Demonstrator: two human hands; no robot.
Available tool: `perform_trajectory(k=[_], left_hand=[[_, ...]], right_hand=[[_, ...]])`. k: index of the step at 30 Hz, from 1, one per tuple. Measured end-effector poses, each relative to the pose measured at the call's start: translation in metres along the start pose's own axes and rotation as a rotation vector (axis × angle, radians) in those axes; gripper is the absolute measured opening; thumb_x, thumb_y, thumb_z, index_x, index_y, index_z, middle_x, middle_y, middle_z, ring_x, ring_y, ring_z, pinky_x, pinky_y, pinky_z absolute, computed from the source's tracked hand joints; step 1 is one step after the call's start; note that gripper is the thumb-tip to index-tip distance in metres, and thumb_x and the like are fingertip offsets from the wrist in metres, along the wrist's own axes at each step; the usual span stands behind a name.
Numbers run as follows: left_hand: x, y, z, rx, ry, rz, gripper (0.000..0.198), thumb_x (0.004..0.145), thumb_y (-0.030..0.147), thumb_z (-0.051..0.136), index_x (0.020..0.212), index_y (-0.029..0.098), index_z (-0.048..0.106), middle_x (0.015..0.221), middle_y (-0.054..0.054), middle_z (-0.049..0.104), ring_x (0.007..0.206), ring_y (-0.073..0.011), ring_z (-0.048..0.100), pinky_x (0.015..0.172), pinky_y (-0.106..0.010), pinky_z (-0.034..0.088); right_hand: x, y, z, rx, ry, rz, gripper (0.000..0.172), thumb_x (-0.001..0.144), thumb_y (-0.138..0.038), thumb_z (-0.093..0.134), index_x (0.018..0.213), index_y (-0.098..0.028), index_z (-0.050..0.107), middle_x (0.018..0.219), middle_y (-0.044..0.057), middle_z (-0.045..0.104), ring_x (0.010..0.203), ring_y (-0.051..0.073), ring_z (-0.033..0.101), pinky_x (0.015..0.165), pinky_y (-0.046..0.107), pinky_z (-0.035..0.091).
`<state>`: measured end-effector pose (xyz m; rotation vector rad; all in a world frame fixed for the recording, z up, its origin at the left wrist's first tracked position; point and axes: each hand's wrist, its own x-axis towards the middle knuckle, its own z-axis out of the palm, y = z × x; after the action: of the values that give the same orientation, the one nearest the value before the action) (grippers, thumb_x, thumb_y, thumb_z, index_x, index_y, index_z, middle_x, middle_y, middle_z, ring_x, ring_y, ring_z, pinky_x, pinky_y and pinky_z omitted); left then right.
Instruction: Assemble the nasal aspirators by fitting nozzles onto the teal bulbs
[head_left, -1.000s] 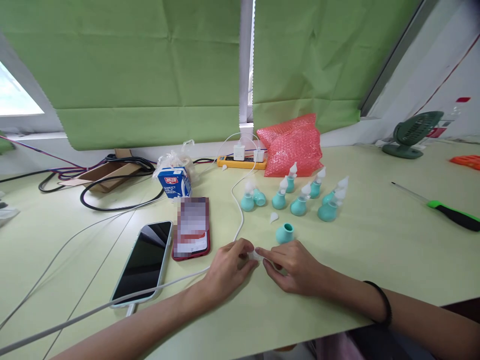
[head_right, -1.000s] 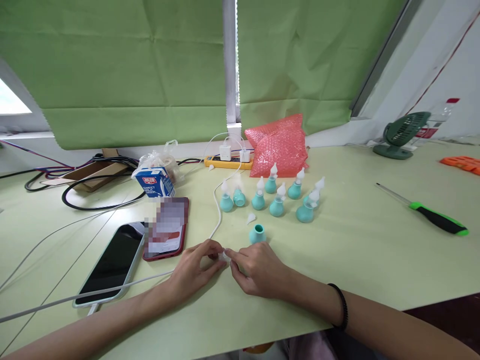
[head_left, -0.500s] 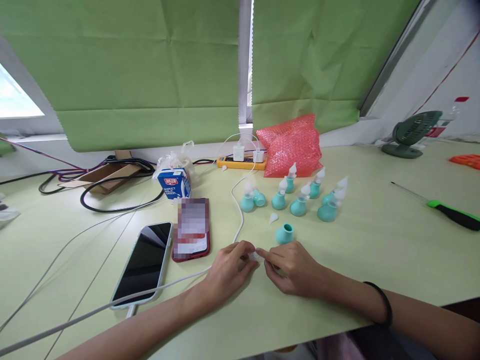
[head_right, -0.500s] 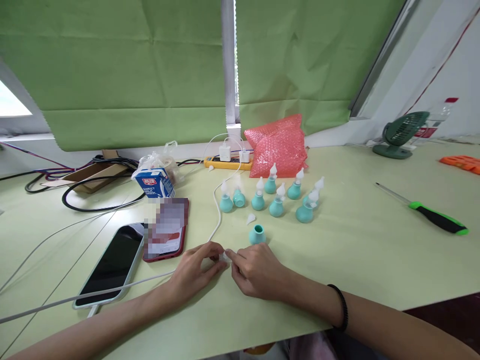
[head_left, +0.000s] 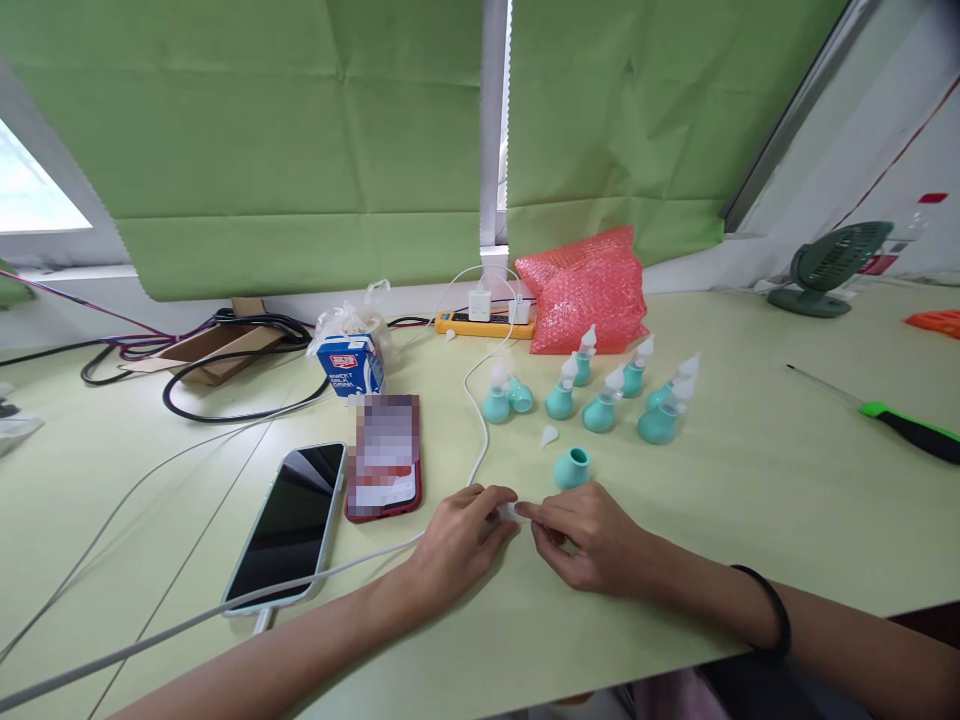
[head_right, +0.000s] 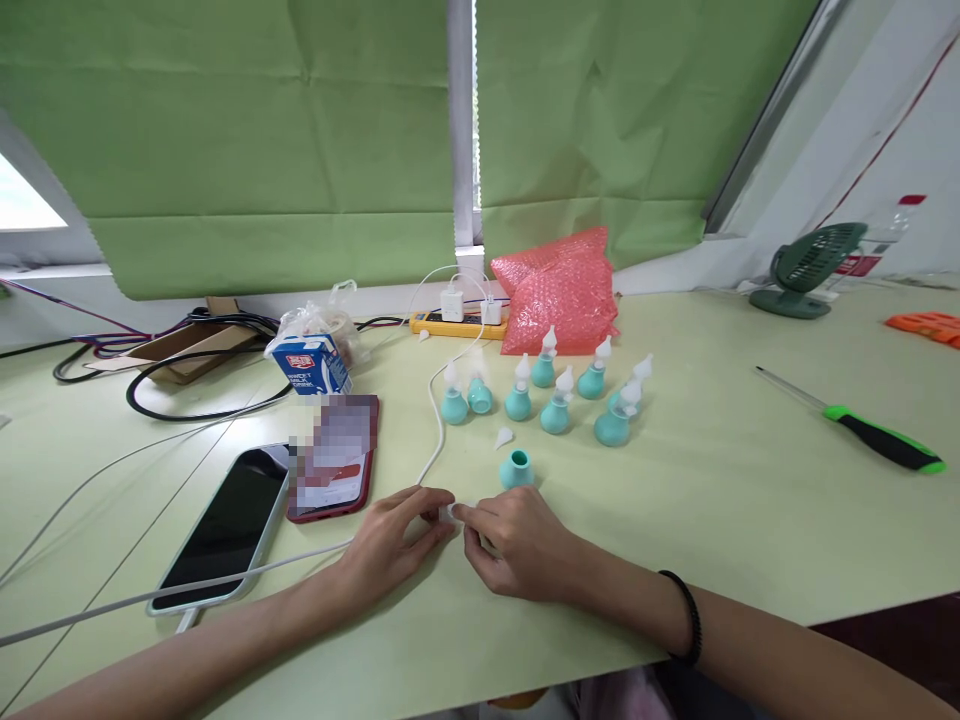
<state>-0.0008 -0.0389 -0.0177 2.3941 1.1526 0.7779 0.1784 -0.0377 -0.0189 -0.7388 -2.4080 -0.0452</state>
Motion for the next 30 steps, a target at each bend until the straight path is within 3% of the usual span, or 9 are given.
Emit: perform_trajectory(k=[5,7,12,15,17,20,24,27,30], left_hand=[[0.0,-0.002,0.003,0.007,0.011,0.142,0.017,0.08,0.015,0.041,0.088,0.016,0.056,0.077,-0.007,0.062,0.073,-0.0161,0.056,0.065,-0.027,0.045],[0.0,-0.003,0.005,0.014,0.018,0.158,0.017,0.08,0.013,0.04,0.088,0.014,0.056,0.079,-0.008,0.062,0.076,-0.0171,0.055,0.066,-0.028,0.045],[-0.001,-0.004,0.007,0.058,0.008,0.145,0.016,0.08,0.013,0.04,0.089,0.015,0.054,0.08,-0.008,0.061,0.076,-0.0178,0.054,0.065,-0.029,0.045],[-0.001,-0.004,0.006,0.042,0.04,0.076,0.019,0.08,0.016,0.042,0.096,0.017,0.051,0.081,-0.006,0.059,0.075,-0.0167,0.054,0.066,-0.029,0.046],[-0.001,-0.004,0.005,-0.021,0.12,-0.028,0.029,0.078,0.017,0.045,0.107,0.018,0.044,0.083,-0.005,0.057,0.073,-0.0149,0.054,0.067,-0.029,0.046],[0.0,-0.001,0.002,-0.175,0.233,-0.124,0.034,0.076,0.017,0.049,0.109,0.019,0.042,0.085,-0.004,0.055,0.07,-0.013,0.053,0.067,-0.029,0.047],[0.001,0.008,-0.004,-0.407,0.282,-0.116,0.017,0.076,0.018,0.05,0.093,0.018,0.053,0.087,-0.005,0.054,0.078,-0.0143,0.053,0.067,-0.026,0.048],[-0.001,0.015,-0.008,-0.519,0.275,-0.172,0.016,0.078,0.021,0.049,0.093,0.018,0.053,0.087,-0.005,0.055,0.081,-0.015,0.053,0.068,-0.025,0.048],[-0.002,0.018,-0.011,-0.575,0.221,-0.217,0.017,0.078,0.023,0.049,0.094,0.018,0.052,0.086,-0.004,0.057,0.079,-0.0148,0.055,0.069,-0.026,0.048]], right_hand=[[0.005,0.011,-0.021,-0.082,0.251,0.067,0.022,0.073,-0.012,0.046,0.093,-0.016,0.053,0.056,-0.002,0.054,0.049,0.009,0.048,0.049,0.021,0.035],[0.01,0.017,-0.034,-0.144,0.26,0.167,0.027,0.072,-0.019,0.05,0.099,-0.016,0.05,0.062,0.0,0.054,0.054,0.01,0.05,0.051,0.022,0.037],[0.016,0.032,-0.051,-0.272,-0.075,0.416,0.056,0.062,-0.046,0.056,0.106,-0.014,0.046,0.093,0.01,0.054,0.068,0.018,0.054,0.049,0.026,0.038],[0.012,0.038,-0.049,-0.255,-0.309,0.439,0.038,0.061,-0.039,0.058,0.092,-0.017,0.051,0.084,0.006,0.056,0.072,0.02,0.055,0.051,0.026,0.037],[0.011,0.039,-0.047,-0.211,-0.376,0.436,0.026,0.062,-0.03,0.057,0.084,-0.018,0.052,0.078,0.004,0.057,0.069,0.019,0.054,0.051,0.025,0.035],[0.014,0.032,-0.046,-0.044,-0.289,0.427,0.023,0.06,-0.022,0.054,0.082,-0.018,0.049,0.078,0.003,0.057,0.066,0.016,0.053,0.052,0.023,0.035],[0.017,0.019,-0.041,0.199,-0.203,0.367,0.026,0.054,-0.014,0.05,0.079,-0.018,0.044,0.068,-0.002,0.053,0.054,0.01,0.047,0.049,0.02,0.033],[0.015,0.016,-0.036,0.13,-0.168,0.336,0.023,0.052,-0.014,0.046,0.073,-0.019,0.041,0.061,-0.004,0.048,0.05,0.01,0.041,0.048,0.021,0.029],[0.013,0.017,-0.032,0.049,-0.127,0.302,0.028,0.053,-0.015,0.042,0.08,-0.018,0.042,0.065,-0.001,0.049,0.056,0.013,0.043,0.05,0.022,0.029]])
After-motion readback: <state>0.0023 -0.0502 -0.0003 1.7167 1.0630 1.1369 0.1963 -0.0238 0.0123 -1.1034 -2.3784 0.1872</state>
